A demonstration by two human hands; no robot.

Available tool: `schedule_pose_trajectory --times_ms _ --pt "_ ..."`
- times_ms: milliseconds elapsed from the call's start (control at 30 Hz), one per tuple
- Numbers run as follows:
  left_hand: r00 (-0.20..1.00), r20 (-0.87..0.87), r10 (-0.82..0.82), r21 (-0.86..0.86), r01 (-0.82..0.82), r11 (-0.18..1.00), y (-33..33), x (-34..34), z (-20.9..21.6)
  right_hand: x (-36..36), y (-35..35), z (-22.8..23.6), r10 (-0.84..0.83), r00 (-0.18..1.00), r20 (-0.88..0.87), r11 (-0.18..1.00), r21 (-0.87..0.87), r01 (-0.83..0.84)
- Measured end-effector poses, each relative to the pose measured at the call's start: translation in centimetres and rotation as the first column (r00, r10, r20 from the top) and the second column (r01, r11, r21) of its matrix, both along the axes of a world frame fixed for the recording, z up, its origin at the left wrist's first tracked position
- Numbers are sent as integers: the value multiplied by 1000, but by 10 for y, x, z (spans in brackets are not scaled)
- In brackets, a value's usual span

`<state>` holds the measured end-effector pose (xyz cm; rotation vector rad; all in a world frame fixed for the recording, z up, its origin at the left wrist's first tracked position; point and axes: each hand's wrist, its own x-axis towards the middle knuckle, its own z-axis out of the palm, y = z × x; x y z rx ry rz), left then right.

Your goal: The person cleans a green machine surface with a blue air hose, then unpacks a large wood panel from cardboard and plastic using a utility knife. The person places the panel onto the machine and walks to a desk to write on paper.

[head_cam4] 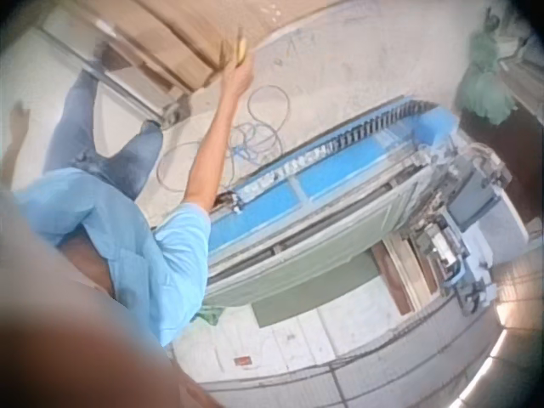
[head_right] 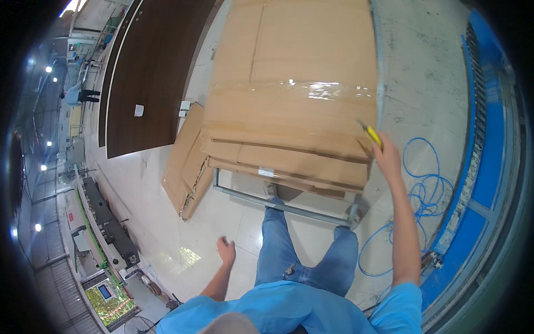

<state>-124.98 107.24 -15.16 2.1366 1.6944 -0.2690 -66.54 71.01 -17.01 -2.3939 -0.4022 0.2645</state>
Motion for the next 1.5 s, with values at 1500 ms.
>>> schedule_pose_trajectory --times_ms 1500 --pt "418 49 -907 -93 906 412 -141 724 -39 115 -73 -80 96 750 -655 931 326 166"
